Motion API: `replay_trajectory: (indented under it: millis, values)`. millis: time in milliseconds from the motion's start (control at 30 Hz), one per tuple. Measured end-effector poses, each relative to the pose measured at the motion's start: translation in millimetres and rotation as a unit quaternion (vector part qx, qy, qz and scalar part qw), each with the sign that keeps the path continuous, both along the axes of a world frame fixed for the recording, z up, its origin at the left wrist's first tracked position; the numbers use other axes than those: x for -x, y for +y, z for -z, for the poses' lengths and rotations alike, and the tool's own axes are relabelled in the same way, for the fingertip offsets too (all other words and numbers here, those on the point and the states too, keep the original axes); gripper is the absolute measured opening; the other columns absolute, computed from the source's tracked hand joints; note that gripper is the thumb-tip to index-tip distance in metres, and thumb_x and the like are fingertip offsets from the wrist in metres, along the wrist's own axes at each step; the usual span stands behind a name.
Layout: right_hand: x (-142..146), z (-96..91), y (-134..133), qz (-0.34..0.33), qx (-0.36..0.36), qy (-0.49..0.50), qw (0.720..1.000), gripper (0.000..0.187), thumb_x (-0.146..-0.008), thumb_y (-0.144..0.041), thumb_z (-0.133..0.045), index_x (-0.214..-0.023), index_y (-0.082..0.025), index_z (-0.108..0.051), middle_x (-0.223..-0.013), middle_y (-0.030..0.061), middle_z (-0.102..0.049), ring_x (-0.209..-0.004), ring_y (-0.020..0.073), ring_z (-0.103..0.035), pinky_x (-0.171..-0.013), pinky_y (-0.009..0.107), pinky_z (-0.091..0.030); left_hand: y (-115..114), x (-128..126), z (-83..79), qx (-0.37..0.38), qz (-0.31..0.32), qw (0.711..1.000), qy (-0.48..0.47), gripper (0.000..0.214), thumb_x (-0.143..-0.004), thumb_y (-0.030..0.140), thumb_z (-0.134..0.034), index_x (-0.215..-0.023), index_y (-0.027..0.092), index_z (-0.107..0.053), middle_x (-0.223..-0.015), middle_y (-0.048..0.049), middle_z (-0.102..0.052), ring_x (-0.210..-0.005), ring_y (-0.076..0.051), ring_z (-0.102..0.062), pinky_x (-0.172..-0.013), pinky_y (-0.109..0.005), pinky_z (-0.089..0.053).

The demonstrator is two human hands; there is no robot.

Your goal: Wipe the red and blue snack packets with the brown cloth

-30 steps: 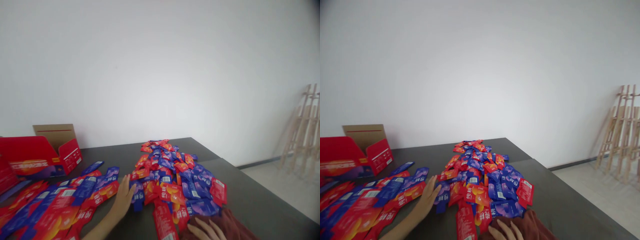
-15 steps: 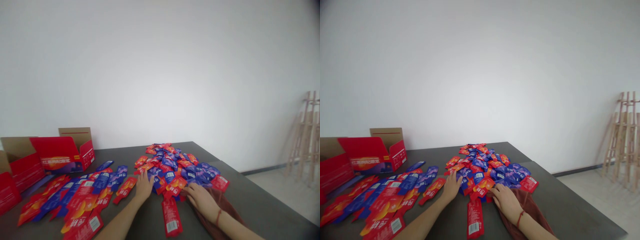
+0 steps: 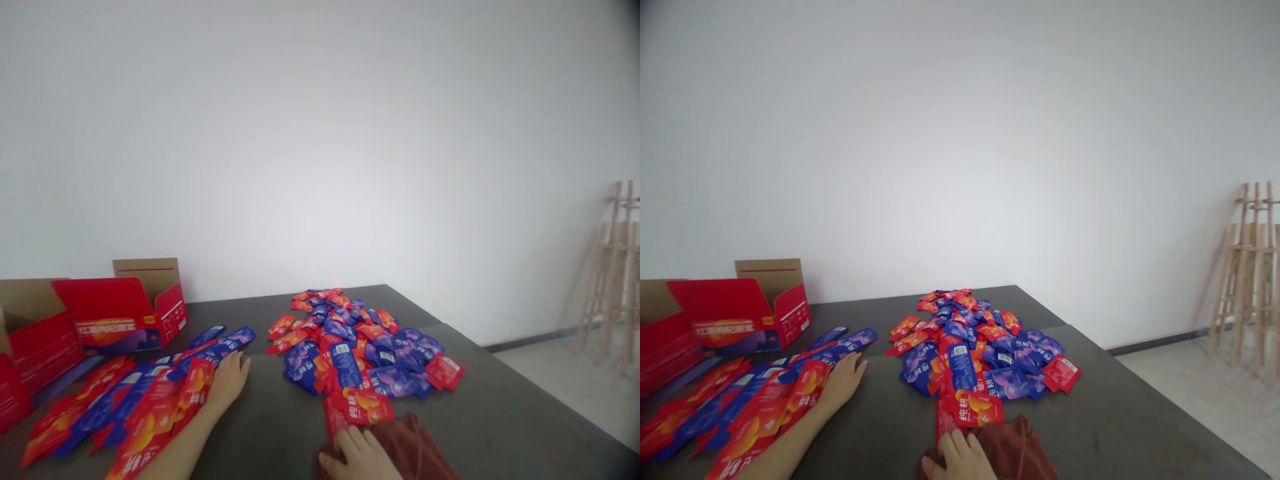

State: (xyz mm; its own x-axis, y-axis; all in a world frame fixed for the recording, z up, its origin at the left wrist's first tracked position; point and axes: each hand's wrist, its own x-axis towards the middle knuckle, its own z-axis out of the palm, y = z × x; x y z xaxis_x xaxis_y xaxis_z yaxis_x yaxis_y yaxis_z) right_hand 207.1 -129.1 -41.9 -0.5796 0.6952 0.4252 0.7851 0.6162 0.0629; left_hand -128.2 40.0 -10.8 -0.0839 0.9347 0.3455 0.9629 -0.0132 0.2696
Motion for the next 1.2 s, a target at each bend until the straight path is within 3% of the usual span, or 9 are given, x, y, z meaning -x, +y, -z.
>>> replay_trajectory:
  millis: [100, 233, 433, 600, 667, 767, 900, 1033, 1200]
  values:
    - [-15, -26.9, 15, 0.043, 0.047, 0.015, 0.998, 0.038, -0.081, -0.037, -0.066, -0.118, -0.035, -0.059, -0.111, 0.0056, -0.06, -0.099, 0.0275, -0.054, -0.081, 0.038, -0.041, 1, 9, -6.3, -0.011, 0.025, 1.0, -0.013, 0.045, -0.088, 0.031, -0.034, -0.117, 0.006, -0.058, -0.125, -0.0166, -0.059, -0.122, -0.027, -0.051, -0.106, -0.04, -0.035]
    - [-32, -56.9, 33, 0.054, 0.102, 0.038, 0.993, 0.035, -0.084, -0.026, -0.062, -0.118, -0.033, -0.06, -0.108, 0.004, -0.058, -0.099, 0.0239, -0.052, -0.083, 0.035, -0.039, -2, 6, -15.8, -0.016, 0.065, 0.997, -0.032, 0.04, -0.085, 0.023, -0.034, -0.112, 0.01, -0.061, -0.119, -0.014, -0.063, -0.117, -0.027, -0.055, -0.102, -0.044, -0.04]
    - [-37, -62.5, 23, 0.037, 0.112, 0.055, 0.992, 0.033, -0.084, -0.018, -0.057, -0.116, -0.029, -0.061, -0.105, 0.0032, -0.058, -0.095, 0.0209, -0.053, -0.082, 0.032, -0.04, -30, -73, -9.5, -0.005, 0.2, 0.979, -0.035, 0.047, -0.081, 0.024, -0.05, -0.128, 0.02, -0.055, -0.137, -0.0061, -0.053, -0.127, -0.021, -0.047, -0.108, -0.034, -0.034]
    - [-33, -48.9, -6, -0.006, 0.111, 0.04, 0.993, 0.041, -0.081, -0.026, -0.064, -0.121, -0.034, -0.057, -0.112, 0.002, -0.058, -0.099, 0.0228, -0.053, -0.083, 0.033, -0.042, -60, -120, -8.7, 0.045, 0.239, 0.969, 0.031, 0.051, -0.084, 0.041, -0.057, -0.132, 0.024, -0.053, -0.147, -0.0089, -0.04, -0.135, -0.032, -0.033, -0.109, -0.047, -0.031]
    - [-31, -37.5, -10, -0.028, 0.118, 0.014, 0.992, 0.042, -0.079, -0.03, -0.066, -0.12, -0.034, -0.057, -0.115, 0.002, -0.059, -0.101, 0.0244, -0.052, -0.083, 0.034, -0.042, -68, -121, -11.8, 0.046, 0.232, 0.969, 0.071, 0.048, -0.086, 0.034, -0.055, -0.132, 0.021, -0.052, -0.146, -0.0099, -0.042, -0.134, -0.031, -0.035, -0.109, -0.045, -0.03]
    - [-31, -27.4, -2, 0.004, 0.115, 0.02, 0.993, 0.043, -0.081, -0.029, -0.065, -0.122, -0.034, -0.056, -0.116, 0.002, -0.059, -0.104, 0.0254, -0.051, -0.085, 0.036, -0.041, -74, -112, -17.0, 0.042, 0.22, 0.968, 0.111, 0.043, -0.087, 0.018, -0.047, -0.129, 0.018, -0.053, -0.137, -0.011, -0.052, -0.127, -0.025, -0.046, -0.108, -0.038, -0.033]
    - [-38, -36.6, 20, 0.081, 0.102, 0.068, 0.989, 0.036, -0.086, -0.022, -0.058, -0.12, -0.032, -0.059, -0.111, 0.0031, -0.06, -0.103, 0.0233, -0.051, -0.088, 0.036, -0.039, -83, -95, -23.4, 0.055, 0.203, 0.97, 0.125, 0.031, -0.09, 0.013, -0.038, -0.109, 0.016, -0.062, -0.106, -0.0115, -0.069, -0.101, -0.024, -0.064, -0.089, -0.034, -0.048]
    - [-45, -47.3, 41, 0.115, 0.095, 0.072, 0.986, 0.031, -0.089, -0.02, -0.053, -0.117, -0.029, -0.063, -0.105, 0.0056, -0.062, -0.1, 0.0233, -0.052, -0.087, 0.036, -0.039, -106, -81, -27.6, 0.059, 0.186, 0.973, 0.12, 0.032, -0.096, 0.018, -0.029, -0.106, 0.018, -0.059, -0.087, -0.0086, -0.071, -0.081, -0.022, -0.069, -0.074, -0.032, -0.051]
    - [-46, -50.3, 48, 0.108, 0.105, 0.071, 0.986, 0.031, -0.09, -0.02, -0.052, -0.118, -0.027, -0.063, -0.106, 0.0063, -0.062, -0.101, 0.0226, -0.053, -0.089, 0.035, -0.039, -113, -99, -33.3, 0.021, 0.187, 0.975, 0.12, 0.037, -0.088, 0.023, -0.048, -0.125, 0.022, -0.05, -0.129, -0.0113, -0.057, -0.108, -0.025, -0.061, -0.086, -0.032, -0.049]
